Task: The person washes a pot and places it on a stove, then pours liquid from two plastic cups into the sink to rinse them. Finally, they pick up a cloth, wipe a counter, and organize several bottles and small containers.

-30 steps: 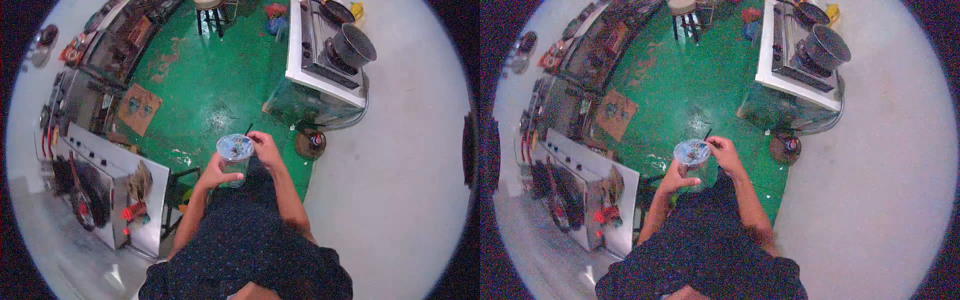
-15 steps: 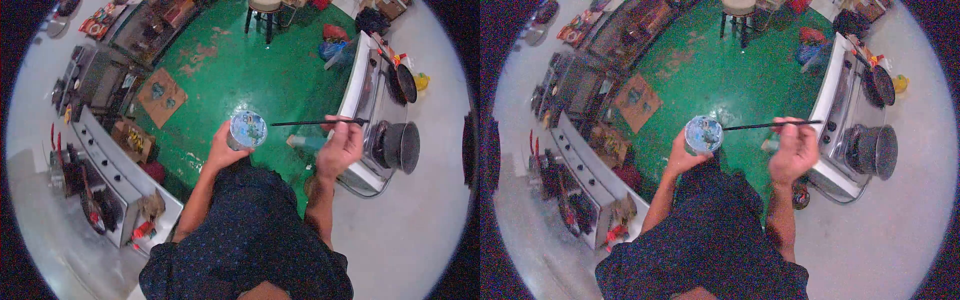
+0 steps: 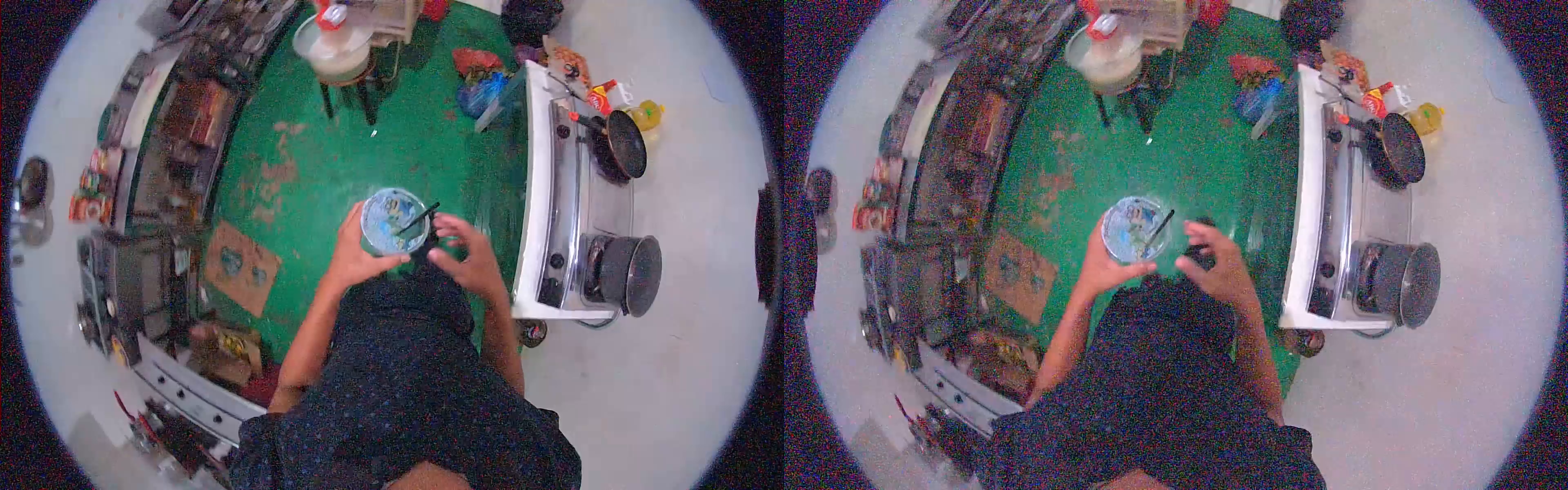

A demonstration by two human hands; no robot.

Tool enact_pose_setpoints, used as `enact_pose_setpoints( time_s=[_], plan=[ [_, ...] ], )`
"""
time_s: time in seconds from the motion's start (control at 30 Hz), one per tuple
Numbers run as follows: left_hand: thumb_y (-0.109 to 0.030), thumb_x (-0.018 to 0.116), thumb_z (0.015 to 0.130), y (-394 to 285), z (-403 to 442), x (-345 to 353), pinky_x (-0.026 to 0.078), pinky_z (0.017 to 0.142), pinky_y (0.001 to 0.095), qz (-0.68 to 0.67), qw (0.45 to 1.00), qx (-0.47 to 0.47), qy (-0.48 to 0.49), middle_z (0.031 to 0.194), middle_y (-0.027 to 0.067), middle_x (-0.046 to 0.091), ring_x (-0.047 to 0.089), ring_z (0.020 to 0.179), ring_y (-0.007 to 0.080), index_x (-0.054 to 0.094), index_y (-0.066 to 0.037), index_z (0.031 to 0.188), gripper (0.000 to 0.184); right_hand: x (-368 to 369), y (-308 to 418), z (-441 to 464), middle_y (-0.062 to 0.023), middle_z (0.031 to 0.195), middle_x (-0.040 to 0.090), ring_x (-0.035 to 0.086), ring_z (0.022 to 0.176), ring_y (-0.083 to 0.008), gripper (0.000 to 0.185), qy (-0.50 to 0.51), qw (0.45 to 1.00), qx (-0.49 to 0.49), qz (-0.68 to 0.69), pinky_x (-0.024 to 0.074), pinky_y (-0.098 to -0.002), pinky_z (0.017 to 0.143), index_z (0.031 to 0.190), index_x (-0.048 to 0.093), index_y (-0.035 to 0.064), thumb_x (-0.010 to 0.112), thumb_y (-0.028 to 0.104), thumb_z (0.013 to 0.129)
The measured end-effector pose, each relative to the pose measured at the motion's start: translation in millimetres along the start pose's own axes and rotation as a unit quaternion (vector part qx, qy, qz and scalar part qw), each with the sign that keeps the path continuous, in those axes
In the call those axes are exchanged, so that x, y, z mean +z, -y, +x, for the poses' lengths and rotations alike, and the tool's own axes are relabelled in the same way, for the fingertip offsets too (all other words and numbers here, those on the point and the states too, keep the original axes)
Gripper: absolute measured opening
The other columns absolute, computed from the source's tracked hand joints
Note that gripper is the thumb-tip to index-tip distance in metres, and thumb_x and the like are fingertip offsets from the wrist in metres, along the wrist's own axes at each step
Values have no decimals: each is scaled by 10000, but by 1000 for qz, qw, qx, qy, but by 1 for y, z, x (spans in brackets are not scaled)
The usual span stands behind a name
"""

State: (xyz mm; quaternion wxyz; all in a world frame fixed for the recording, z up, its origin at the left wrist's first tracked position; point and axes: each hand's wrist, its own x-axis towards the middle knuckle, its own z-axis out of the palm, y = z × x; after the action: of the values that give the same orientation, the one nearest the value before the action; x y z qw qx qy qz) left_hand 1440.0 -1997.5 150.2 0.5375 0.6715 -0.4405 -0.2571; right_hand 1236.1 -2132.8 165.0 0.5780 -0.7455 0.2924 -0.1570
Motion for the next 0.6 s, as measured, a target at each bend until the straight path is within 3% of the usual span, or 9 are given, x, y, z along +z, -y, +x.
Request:
enact_pose_setpoints(
  time_s=[0.13, 0.27, 0.53, 0.6],
  plan=[
    [-385, 938, 527, 29, 97, 33, 429, 1021, 420, -63, 997, -20, 49, 1224, 162, 584, 573, 1156, 317, 534, 17, 1277, 942, -26, -27, 87, -188, 1288, 584, 582, 1178, -318, 875, 45, 998, -3, -52, 495, -425, 947, 1406, 433, 16, 858, 321, 704],
    [-377, 939, 531, 19, 206, 56, 420, 1034, 419, -46, 994, -55, 79, 1268, 168, 571, 565, 1174, 313, 527, 15, 1285, 944, -76, -38, 190, -198, 1274, 585, 596, 1136, -327, 811, 22, 997, -62, -51, 502, -413, 938, 1353, 467, 3, 855, 274, 695],
    [-323, 931, 601, 4, 387, 51, 425, 1035, 398, -73, 997, -28, 21, 1305, 151, 557, 551, 1197, 260, 483, 2, 1337, 921, -160, -6, 361, -185, 1274, 586, 584, 1171, -335, 755, 30, 999, 5, -32, 486, -424, 972, 1308, 505, 22, 858, 292, 698],
    [-283, 916, 635, 14, 431, 54, 428, 1030, 386, -90, 993, -70, 32, 1299, 140, 567, 548, 1198, 238, 491, 4, 1332, 866, -174, -9, 406, -186, 1289, 577, 574, 1186, -346, 772, 10, 999, -2, -32, 471, -429, 996, 1316, 498, 23, 862, 305, 696]
  ],
)
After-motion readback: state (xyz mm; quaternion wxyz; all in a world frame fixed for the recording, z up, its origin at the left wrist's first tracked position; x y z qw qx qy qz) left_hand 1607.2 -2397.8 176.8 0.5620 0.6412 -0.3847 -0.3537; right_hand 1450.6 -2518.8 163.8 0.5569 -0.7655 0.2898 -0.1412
